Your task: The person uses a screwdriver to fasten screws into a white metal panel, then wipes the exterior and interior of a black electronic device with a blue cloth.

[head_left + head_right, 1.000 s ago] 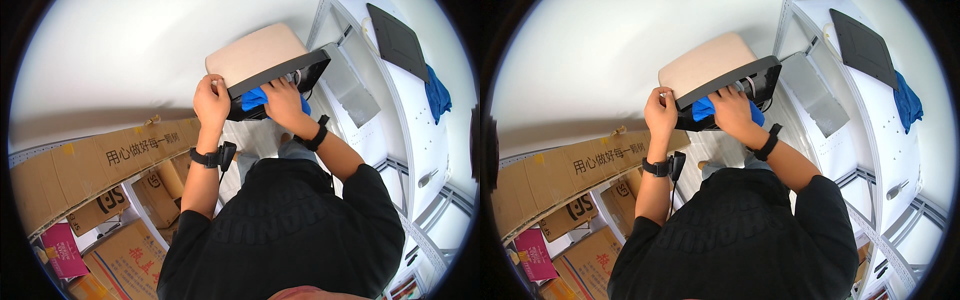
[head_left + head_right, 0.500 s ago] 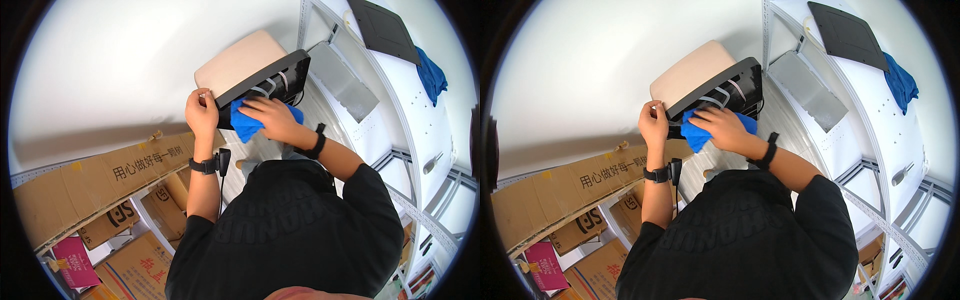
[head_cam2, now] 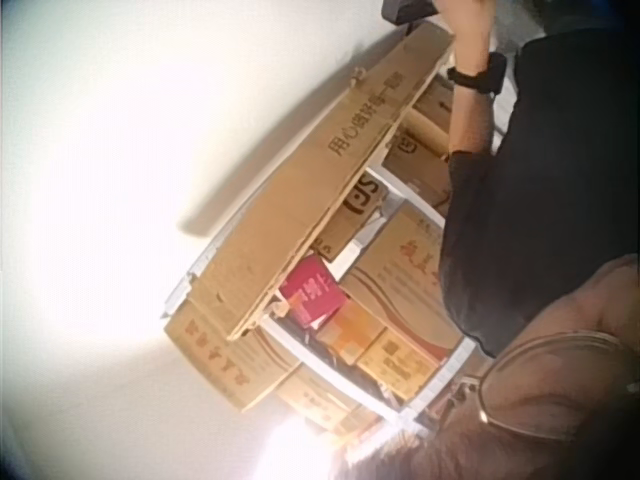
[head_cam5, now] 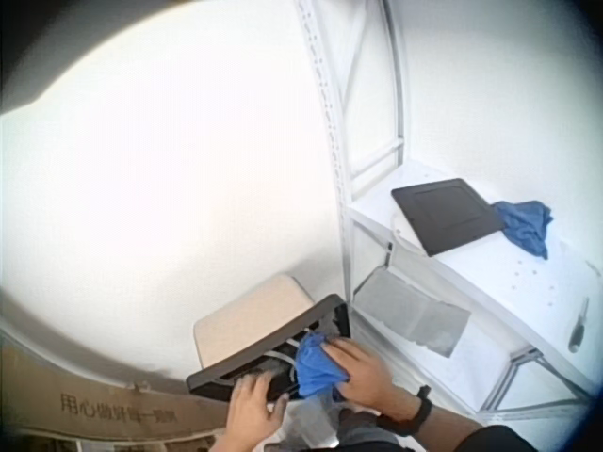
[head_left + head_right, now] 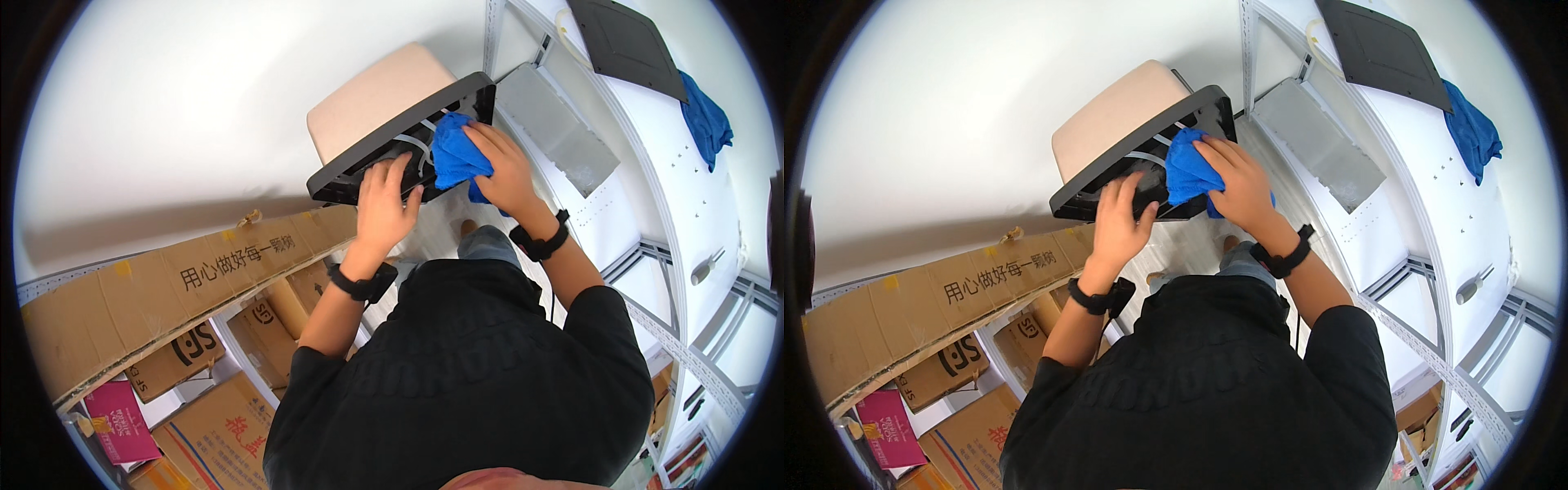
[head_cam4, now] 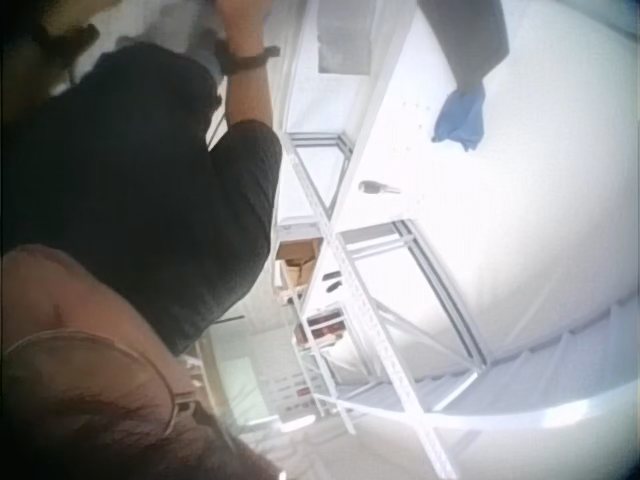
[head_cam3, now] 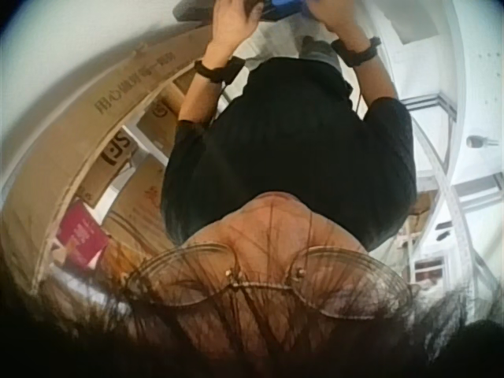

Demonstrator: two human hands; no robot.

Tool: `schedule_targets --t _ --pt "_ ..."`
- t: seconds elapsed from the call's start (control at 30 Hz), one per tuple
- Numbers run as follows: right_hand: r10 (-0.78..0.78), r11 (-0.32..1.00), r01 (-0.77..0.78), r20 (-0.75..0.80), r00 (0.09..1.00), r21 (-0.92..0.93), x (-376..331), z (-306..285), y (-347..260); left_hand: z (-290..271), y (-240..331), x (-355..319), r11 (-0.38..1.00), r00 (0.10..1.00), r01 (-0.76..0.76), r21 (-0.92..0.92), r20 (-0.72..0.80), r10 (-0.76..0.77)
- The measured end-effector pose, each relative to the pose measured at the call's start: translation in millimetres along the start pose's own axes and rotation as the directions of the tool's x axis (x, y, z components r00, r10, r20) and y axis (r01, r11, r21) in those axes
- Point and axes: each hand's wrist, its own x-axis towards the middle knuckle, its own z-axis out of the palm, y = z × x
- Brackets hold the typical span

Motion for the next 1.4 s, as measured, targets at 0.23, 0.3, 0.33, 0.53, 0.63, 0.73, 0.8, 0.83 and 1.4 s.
schedule_targets --t 0.23,0.3,0.33,0.53,0.63,0.73,0.8,0.83,1.4 --pt "-0.032 0.992 0.022 0.081 0.996 0.12 9.3 34.6 -7.7 15.4 -8.3 8.2 0.98 0.989 -0.014 0.196 -0.141 0.042" --pt "-0.059 0.987 0.039 0.126 0.99 0.154 8.0 41.5 -14.7 18.1 -14.0 11.6 0.989 0.992 -0.024 0.143 -0.122 0.042" --pt "-0.063 0.983 0.04 0.123 0.99 0.18 7.7 44.6 -16.6 19.4 -16.9 11.0 0.994 0.997 -0.005 0.105 -0.078 0.013" --pt "-0.105 0.991 0.093 0.122 0.987 0.097 5.6 38.7 -10.9 23.3 -34.6 11.9 0.983 0.998 0.012 0.182 -0.064 -0.001" --pt "-0.061 0.992 0.063 0.022 0.998 -0.111 12.6 26.5 -8.8 23.3 -32.9 8.7 0.965 0.996 0.044 0.26 -0.089 -0.022" --pt "-0.057 0.974 0.04 -0.069 0.996 -0.221 21.9 30.2 -6.3 22.7 -32.4 3.5 0.964 0.991 0.107 0.245 -0.099 -0.085" --pt "-0.052 0.972 0.029 -0.094 0.994 -0.231 26.4 39.8 -13.8 20.0 -34.0 -1.3 0.965 0.989 0.126 0.228 -0.106 -0.104" --pt "-0.042 0.973 0.021 -0.09 0.995 -0.23 28.1 46.4 -19.4 19.9 -35.4 -2.7 0.968 0.989 0.12 0.22 -0.107 -0.099" --pt "-0.004 0.96 -0.011 -0.055 0.998 -0.279 43.0 72.2 -11.1 27.3 -45.2 -0.3 0.963 0.981 0.117 0.242 -0.177 -0.074"
